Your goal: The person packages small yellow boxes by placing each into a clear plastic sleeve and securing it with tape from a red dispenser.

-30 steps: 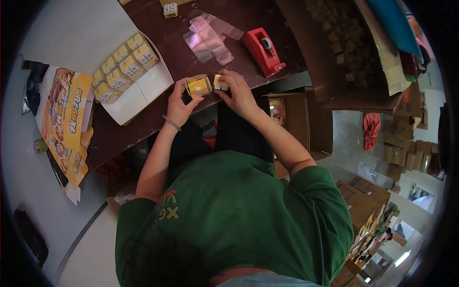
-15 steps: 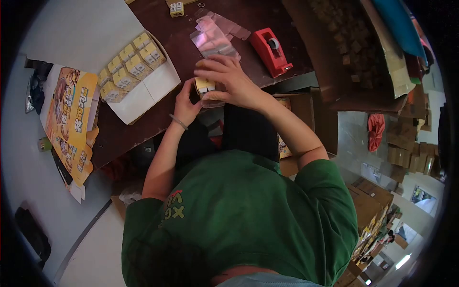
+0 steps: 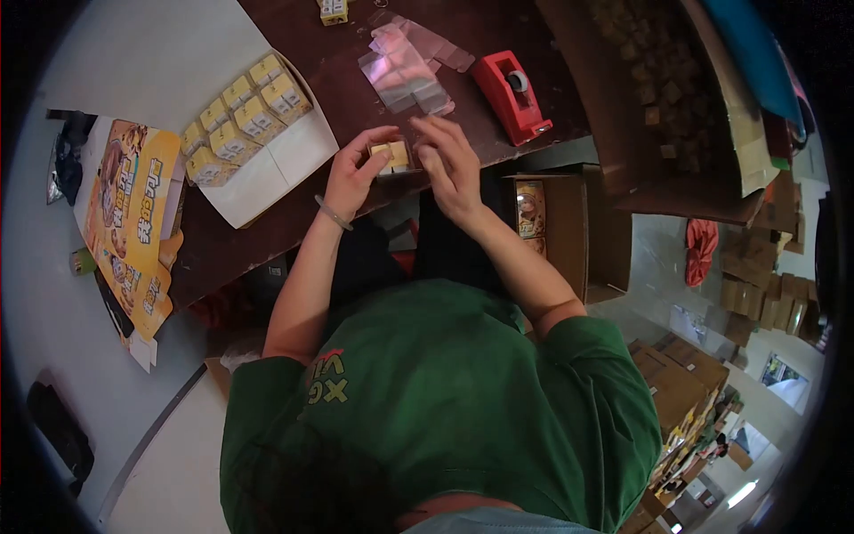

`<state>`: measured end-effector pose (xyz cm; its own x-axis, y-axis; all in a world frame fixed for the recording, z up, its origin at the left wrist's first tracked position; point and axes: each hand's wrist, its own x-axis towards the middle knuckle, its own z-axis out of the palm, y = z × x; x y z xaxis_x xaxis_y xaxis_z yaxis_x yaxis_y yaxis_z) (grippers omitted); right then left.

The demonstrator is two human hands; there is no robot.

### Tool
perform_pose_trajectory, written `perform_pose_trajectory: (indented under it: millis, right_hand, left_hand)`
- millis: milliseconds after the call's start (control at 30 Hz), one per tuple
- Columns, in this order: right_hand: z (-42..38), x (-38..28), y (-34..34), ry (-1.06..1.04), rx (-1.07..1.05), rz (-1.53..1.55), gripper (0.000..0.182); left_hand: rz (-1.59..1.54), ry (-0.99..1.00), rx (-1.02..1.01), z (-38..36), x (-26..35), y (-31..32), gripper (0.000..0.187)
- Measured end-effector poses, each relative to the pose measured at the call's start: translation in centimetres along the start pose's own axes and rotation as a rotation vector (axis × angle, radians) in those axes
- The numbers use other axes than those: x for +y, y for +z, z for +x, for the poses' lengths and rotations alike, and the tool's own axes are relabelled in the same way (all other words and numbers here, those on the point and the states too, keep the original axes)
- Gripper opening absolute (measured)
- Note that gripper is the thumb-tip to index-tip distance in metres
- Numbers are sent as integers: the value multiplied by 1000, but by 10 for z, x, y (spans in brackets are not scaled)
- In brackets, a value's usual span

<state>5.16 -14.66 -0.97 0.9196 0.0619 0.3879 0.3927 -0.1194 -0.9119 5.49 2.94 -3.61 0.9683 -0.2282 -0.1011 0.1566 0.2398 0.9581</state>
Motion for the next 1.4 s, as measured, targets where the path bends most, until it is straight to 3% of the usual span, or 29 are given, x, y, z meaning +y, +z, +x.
perform_pose_trajectory:
  millis: [33, 100, 233, 333, 367, 467, 500, 633, 767, 800, 833, 867, 900, 933, 1033, 1067, 1100, 1167, 1267, 1333, 1367, 1400]
  right_hand:
    - [-3, -6, -11, -337, -77, -131, 28]
    - [-6, -14, -15, -545, -319, -320, 31]
    - [22, -17, -2, -137, -273, -257, 29]
    - [30, -5, -4, -57, -386, -233, 27]
    - [30, -3, -5, -10, -390, -215, 25]
    - [34, 0, -3, 150, -401, -117, 20]
    - [35, -2, -2, 221, -406, -56, 20]
    - [42, 15, -2, 637, -487, 245, 23]
    - [40, 15, -6, 561, -438, -34, 30]
    - [34, 2, -6, 404, -348, -280, 32]
    - [26, -17, -4, 243, -253, -523, 35]
    - [16, -36, -1, 282, -264, -514, 43]
    - [8, -40, 2, 169, -221, -582, 45]
    - [0, -39, 1, 66, -175, -651, 48]
    - [11, -23, -28, -49, -322, -584, 53]
    - [18, -22, -40, -96, -447, -559, 55]
    - [21, -14, -45, -130, -477, -524, 56]
    - [27, 3, -52, -214, -540, -452, 56]
    - [40, -15, -96, -308, -341, -630, 58]
    - [40, 1, -141, -54, -8, -659, 42]
    - [41, 18, -165, 40, 59, -761, 31]
    - [40, 41, -181, 113, 41, -659, 28]
  left_hand:
    - [51, 13, 1, -1, 2, 0, 33]
    - [-33, -34, -16, -3, 5, -2, 33]
    - [1, 0, -15, -5, -6, -7, 32]
    - [47, 107, 19, -6, -17, -5, 33]
    - [-56, 45, 20, -9, -20, -6, 43]
    - [-321, 151, -140, -17, -19, -7, 58]
    - [-162, 150, -170, -19, -19, -8, 66]
    - [108, 104, -153, -22, -23, -13, 66]
    - [51, 146, -3, -23, -24, 5, 66]
    - [32, 156, 58, -25, -24, 13, 66]
    - [306, 259, 126, -25, -31, 19, 69]
    - [288, 302, 236, -25, -37, 33, 72]
    - [264, 336, 345, -29, -43, 52, 75]
    - [176, 243, 262, -35, -31, 67, 77]
    - [325, 316, 192, -30, -24, 59, 66]
    - [102, 165, 181, -24, -11, 52, 59]
    - [-27, 188, 188, -7, -11, 48, 57]
    - [-17, 137, -45, 27, 0, 46, 58]
    - [169, -14, -301, 57, 0, 34, 57]
    - [201, 41, -315, 66, -3, 40, 52]
    - [244, 42, -310, 69, -7, 46, 51]
    - [286, 38, -306, 73, -13, 54, 50]
